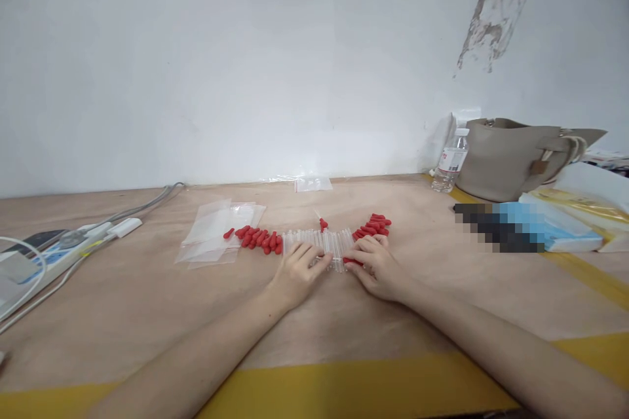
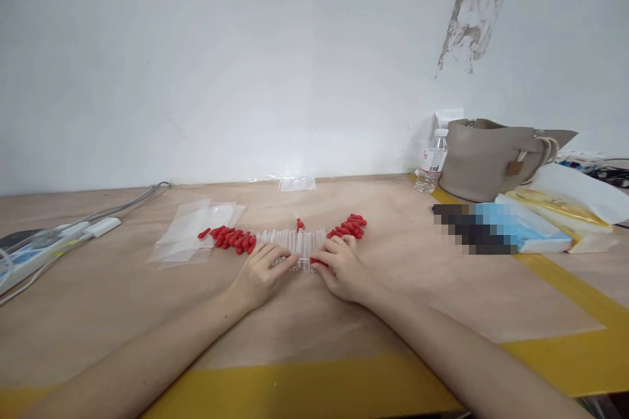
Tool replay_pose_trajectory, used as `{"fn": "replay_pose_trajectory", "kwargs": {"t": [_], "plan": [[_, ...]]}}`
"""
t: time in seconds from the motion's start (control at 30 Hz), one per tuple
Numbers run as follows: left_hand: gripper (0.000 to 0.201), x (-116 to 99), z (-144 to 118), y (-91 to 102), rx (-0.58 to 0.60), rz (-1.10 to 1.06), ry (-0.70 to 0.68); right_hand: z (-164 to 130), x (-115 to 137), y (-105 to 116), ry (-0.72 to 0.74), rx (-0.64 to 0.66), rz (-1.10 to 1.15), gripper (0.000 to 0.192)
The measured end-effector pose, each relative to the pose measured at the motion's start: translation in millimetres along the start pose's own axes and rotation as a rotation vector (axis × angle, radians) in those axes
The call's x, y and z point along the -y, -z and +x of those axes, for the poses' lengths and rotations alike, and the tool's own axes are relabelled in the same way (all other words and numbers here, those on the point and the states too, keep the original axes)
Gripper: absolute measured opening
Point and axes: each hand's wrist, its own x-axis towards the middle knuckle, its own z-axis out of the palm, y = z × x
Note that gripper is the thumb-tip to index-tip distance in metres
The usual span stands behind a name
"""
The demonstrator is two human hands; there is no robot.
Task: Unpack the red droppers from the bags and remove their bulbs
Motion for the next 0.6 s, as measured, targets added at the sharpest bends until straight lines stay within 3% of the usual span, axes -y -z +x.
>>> {"fn": "replay_pose_trajectory", "kwargs": {"t": [0.37, 0.6], "plan": [[0.017, -1.3, -6.3, -4.4, 0.199, -0.027, -0.089, -2.8, -0.5, -8.8, 0.150, -0.045, -0.137, 0.024], [0.023, -1.7, -7.0, -5.7, 0.197, -0.093, -0.059, -4.0, -3.2, -7.9, 0.239, -0.101, -0.258, 0.021]]}}
